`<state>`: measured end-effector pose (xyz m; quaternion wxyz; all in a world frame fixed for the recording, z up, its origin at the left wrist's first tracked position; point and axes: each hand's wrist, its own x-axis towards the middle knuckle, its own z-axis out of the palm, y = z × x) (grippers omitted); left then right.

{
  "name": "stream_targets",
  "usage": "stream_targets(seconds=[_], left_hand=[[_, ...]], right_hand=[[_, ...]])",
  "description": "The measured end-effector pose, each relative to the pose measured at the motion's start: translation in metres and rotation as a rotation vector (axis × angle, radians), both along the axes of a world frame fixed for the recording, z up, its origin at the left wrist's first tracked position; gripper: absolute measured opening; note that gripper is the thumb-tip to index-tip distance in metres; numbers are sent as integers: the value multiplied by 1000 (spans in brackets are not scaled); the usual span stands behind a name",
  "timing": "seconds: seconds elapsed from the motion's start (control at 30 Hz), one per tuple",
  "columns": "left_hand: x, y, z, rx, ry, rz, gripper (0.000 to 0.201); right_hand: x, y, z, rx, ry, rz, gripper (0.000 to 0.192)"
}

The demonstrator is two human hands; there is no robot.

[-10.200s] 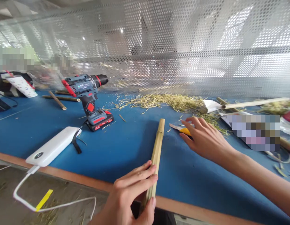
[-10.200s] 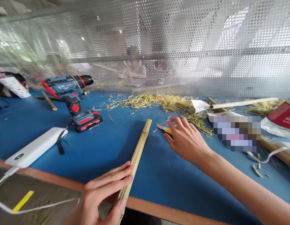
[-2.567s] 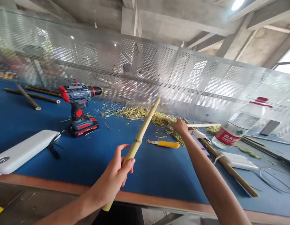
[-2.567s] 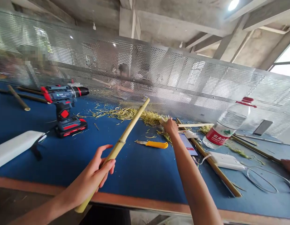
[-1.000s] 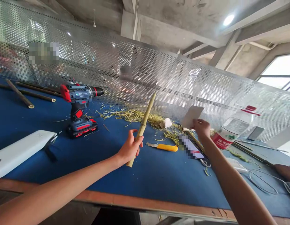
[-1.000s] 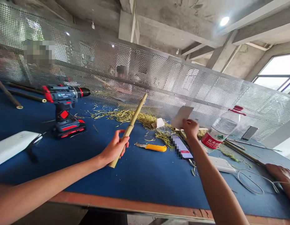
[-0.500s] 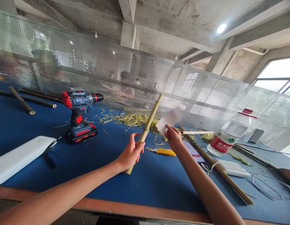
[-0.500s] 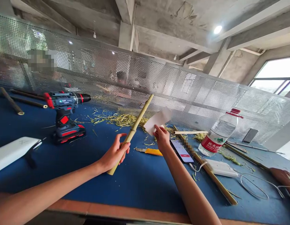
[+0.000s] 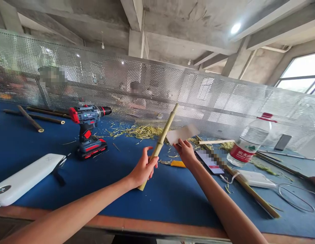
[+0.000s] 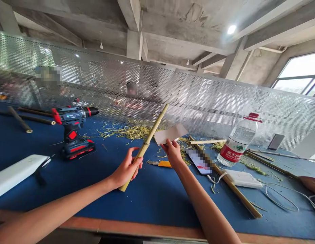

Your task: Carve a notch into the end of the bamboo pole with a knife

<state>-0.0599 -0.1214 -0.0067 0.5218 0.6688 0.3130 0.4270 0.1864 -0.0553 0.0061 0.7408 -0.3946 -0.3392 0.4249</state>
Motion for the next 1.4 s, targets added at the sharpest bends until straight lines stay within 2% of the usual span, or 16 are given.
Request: stream_targets(seconds=[0.33, 0.57, 0.8, 0.97, 1.13, 1.4], left_hand=[[-1, 5, 1, -76, -20, 64, 49], [-1, 13, 13, -120, -7, 160, 37], [-3, 13, 24, -199, 8, 217, 35], [-5, 15, 19, -277, 41, 308, 32], [-6, 16, 21, -268, 6, 372, 35], [-6, 17, 18, -245, -17, 371, 34]], right_hand=[[-10, -10, 7, 1, -53, 65, 24], [-15, -28, 11, -23, -254, 163, 49], [-37, -43, 7, 1, -466, 316, 59], [-45, -50, 6, 7, -518, 399, 58], [-48, -55, 8, -20, -530, 472, 55], [-52, -59, 7, -22, -487, 552, 56]])
